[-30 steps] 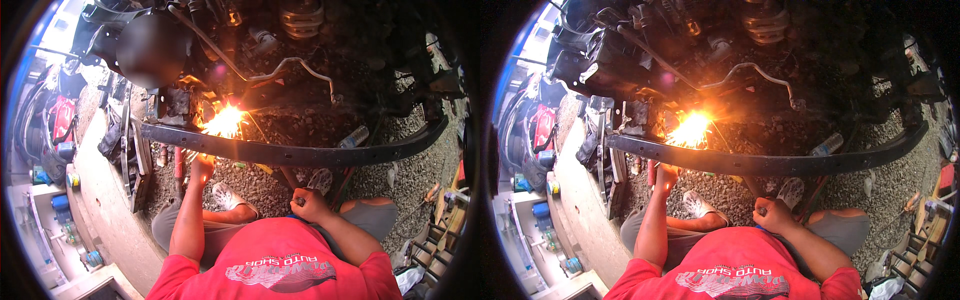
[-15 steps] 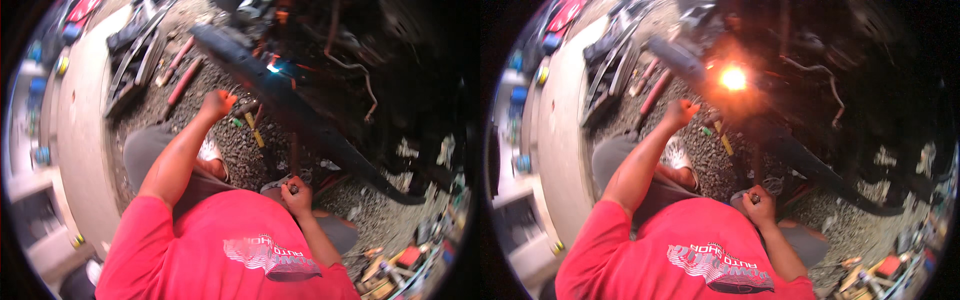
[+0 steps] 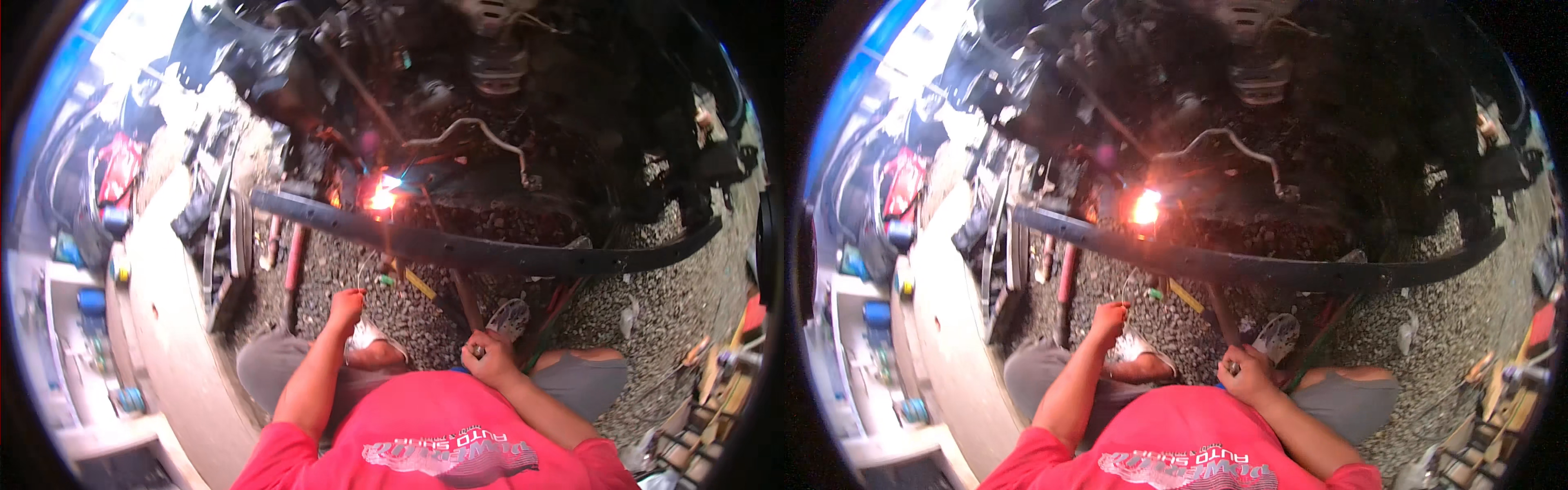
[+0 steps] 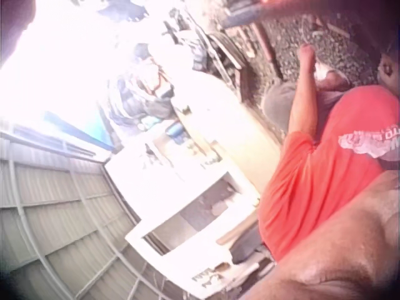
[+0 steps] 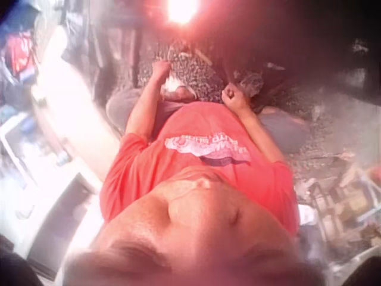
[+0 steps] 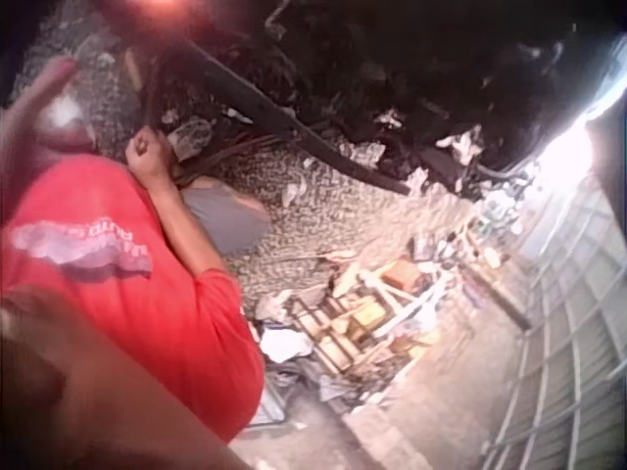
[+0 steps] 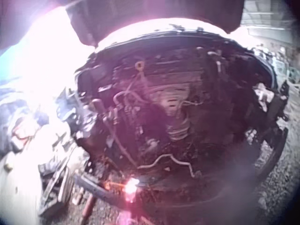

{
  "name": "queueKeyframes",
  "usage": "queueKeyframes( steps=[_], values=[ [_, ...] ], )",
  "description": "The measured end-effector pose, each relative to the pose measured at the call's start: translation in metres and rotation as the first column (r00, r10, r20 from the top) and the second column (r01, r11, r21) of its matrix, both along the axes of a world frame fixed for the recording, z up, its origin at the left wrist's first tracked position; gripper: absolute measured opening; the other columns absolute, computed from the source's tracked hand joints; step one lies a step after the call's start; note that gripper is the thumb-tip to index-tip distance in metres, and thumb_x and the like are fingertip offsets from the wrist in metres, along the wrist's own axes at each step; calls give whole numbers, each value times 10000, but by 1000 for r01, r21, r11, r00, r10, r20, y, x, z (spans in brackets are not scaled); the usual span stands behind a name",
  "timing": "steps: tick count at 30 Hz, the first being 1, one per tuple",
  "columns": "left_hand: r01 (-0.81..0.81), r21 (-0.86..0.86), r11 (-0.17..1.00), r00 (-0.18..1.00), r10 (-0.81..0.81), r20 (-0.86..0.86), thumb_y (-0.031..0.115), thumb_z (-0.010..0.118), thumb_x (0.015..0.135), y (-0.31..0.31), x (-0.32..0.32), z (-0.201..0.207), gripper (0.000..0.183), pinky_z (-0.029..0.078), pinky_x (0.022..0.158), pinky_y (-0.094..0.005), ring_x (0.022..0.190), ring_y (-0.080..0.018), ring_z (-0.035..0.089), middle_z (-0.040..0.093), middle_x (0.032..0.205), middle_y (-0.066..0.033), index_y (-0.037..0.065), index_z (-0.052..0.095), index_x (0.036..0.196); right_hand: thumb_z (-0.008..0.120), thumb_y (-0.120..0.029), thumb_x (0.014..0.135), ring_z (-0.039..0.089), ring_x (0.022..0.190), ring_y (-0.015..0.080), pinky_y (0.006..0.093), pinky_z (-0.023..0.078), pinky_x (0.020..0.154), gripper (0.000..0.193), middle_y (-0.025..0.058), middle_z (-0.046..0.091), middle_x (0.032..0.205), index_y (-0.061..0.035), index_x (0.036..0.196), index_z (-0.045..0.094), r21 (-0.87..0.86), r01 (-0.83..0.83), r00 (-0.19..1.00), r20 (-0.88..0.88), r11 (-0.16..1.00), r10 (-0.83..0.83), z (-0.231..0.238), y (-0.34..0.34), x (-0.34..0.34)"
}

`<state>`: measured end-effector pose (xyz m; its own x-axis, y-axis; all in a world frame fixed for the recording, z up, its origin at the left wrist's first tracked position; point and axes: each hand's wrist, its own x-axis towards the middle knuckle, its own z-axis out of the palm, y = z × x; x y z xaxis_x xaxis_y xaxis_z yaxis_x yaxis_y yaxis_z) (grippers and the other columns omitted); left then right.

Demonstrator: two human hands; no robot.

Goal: Welding or cutting metal components of a car chassis using a torch.

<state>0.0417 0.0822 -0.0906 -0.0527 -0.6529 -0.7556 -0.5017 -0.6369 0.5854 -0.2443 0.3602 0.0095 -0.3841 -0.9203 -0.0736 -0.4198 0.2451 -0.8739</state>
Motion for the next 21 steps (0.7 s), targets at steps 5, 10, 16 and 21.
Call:
queueKeyframes(
  steps=[5, 10, 16, 21],
  values=[
    [167, -177, 970, 986, -169, 4, 143, 617, 1079, -16, -14, 62, 286, 325, 485, -264, 564, -49, 457, 598, 751, 56, 53, 776, 1299, 828, -196, 881, 718, 786, 392, 506, 578, 698, 153, 116, 690, 805, -132, 883, 688, 81, -8, 997, 83, 997, 1, 1, -3, 0],
    [249, -477, 843, 956, -137, 258, 196, 658, 1079, -26, -4, 63, 243, 541, 712, -388, 754, -199, 687, 752, 831, -78, -5, 781, 1137, 842, -233, 860, 731, 759, 391, 515, 585, 696, 168, 97, 710, 828, -154, 892, 698, 26, -34, 998, 53, 999, 32, -14, -15, 1],
    [529, -580, 619, 827, -224, 515, 192, 679, 1062, -18, -35, 78, 208, 589, 746, -528, 809, -453, 776, 776, 842, -242, -2, 754, 1040, 849, -252, 837, 756, 757, 348, 517, 567, 655, 182, 65, 730, 808, -176, 883, 690, 86, -37, 999, 30, 996, 34, -25, -18, -1],
    [589, -595, 546, 776, -179, 604, 176, 670, 1058, -36, -28, 73, 181, 572, 697, -587, 782, -498, 757, 764, 796, -242, 19, 734, 996, 838, -249, 843, 757, 752, 342, 504, 545, 631, 172, 61, 736, 822, -176, 893, 691, 139, -75, 997, -22, 987, 79, -17, -24, -3]
  ],
)
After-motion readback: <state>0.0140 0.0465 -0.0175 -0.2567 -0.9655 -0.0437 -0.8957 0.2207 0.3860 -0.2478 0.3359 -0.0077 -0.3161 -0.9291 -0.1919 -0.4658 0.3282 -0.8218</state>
